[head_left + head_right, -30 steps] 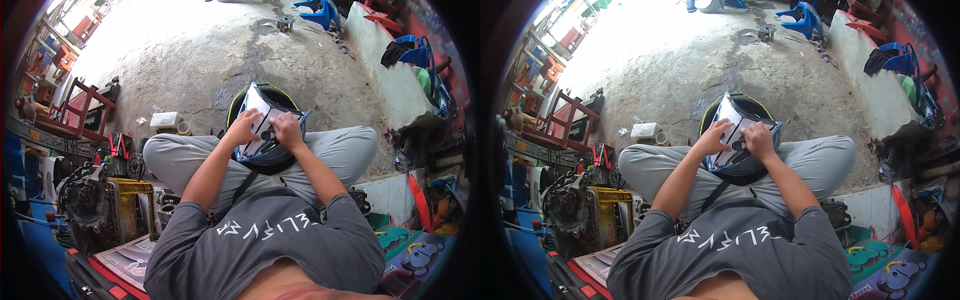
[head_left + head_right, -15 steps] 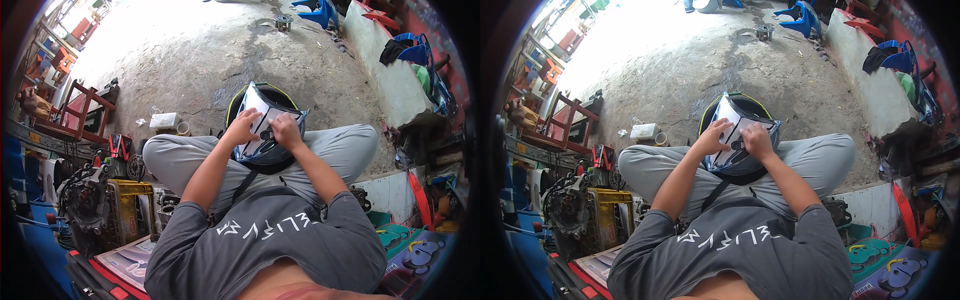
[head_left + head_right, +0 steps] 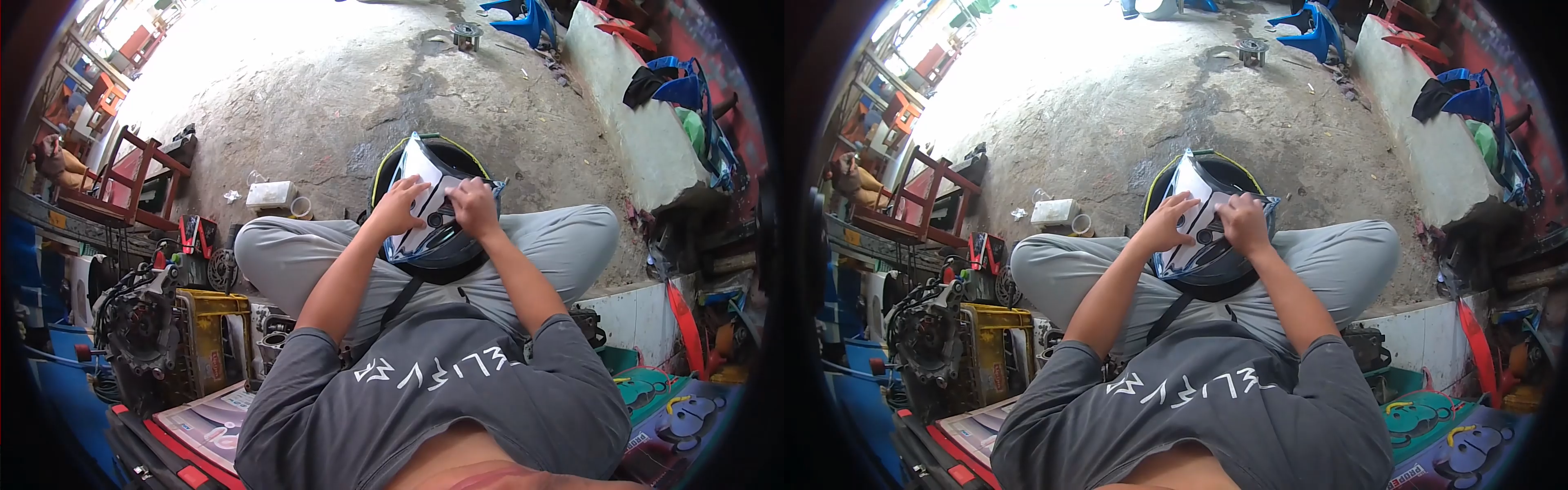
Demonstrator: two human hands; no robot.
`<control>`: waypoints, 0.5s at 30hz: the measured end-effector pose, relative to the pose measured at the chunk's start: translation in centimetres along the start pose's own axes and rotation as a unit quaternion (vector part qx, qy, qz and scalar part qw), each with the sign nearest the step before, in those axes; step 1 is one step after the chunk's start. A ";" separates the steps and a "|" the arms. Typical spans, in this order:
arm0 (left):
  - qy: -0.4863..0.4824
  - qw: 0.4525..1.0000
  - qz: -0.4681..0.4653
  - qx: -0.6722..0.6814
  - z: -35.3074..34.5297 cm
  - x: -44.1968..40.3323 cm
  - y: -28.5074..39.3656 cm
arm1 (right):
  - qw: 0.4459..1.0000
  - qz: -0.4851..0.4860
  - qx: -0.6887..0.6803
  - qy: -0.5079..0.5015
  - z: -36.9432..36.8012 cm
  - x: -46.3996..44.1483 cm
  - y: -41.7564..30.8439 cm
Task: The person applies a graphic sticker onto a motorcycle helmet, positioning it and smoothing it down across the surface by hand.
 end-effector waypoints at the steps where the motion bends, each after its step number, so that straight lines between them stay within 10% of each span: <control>1: -0.003 1.000 0.004 -0.001 0.0 0.0 0.1 | 0.999 -0.030 -0.003 0.018 -0.1 -0.2 0.4; 5: -0.010 1.000 0.008 -0.003 0.1 -0.2 0.2 | 0.994 0.100 -0.022 -0.023 -0.2 1.2 -1.6; 15: -0.008 1.000 0.008 -0.004 0.0 -0.1 0.1 | 0.998 0.067 0.008 -0.011 -0.4 1.3 -1.4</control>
Point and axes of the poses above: each hand's wrist, its own x-axis away from the middle knuckle, its own z-axis out of the back of the hand, y = z × x, the point moved 1 cm from there along -x, towards the middle knuckle, and after that the axes turned 4 degrees about y, right-handed, at the moved point
